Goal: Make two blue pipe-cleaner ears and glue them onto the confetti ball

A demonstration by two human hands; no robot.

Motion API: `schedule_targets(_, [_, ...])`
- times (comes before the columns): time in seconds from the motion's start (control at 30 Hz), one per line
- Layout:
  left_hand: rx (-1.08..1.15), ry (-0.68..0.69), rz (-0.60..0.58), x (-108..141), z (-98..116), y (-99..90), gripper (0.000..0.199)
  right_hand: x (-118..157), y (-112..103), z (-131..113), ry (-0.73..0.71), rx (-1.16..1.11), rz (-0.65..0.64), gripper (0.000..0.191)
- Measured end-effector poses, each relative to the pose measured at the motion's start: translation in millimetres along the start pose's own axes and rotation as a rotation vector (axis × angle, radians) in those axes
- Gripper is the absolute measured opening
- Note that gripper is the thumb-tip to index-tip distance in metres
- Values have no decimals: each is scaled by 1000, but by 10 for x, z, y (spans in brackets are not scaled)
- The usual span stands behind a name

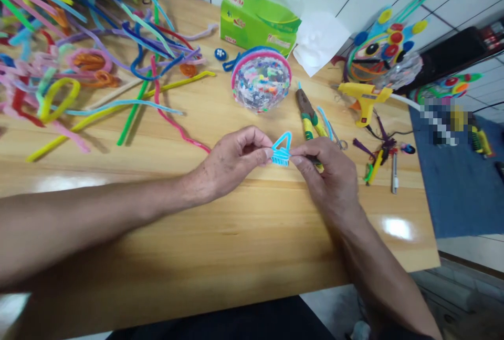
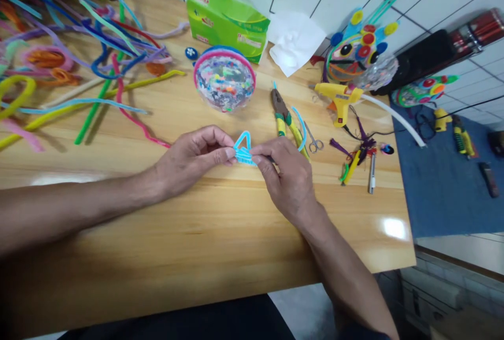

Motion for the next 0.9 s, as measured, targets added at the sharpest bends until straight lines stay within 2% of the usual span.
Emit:
schedule_targets(0.47, [-57, 6, 1, 13, 11, 9, 12, 31, 41, -43, -44, 62, -3, 10])
schedule_targets(0.9, [-80, -2, -2, 10, -7, 4, 12, 38, 52, 11, 59, -18, -30, 10])
Point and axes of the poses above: each hand's wrist, its own x-axis away from the middle knuckle, its own y-axis out of the palm, z = x × y, the point moved 7 cm from there along -x, towards the middle knuckle, and after that the axes turned 15 degrees about -y, right-handed, at the moved point
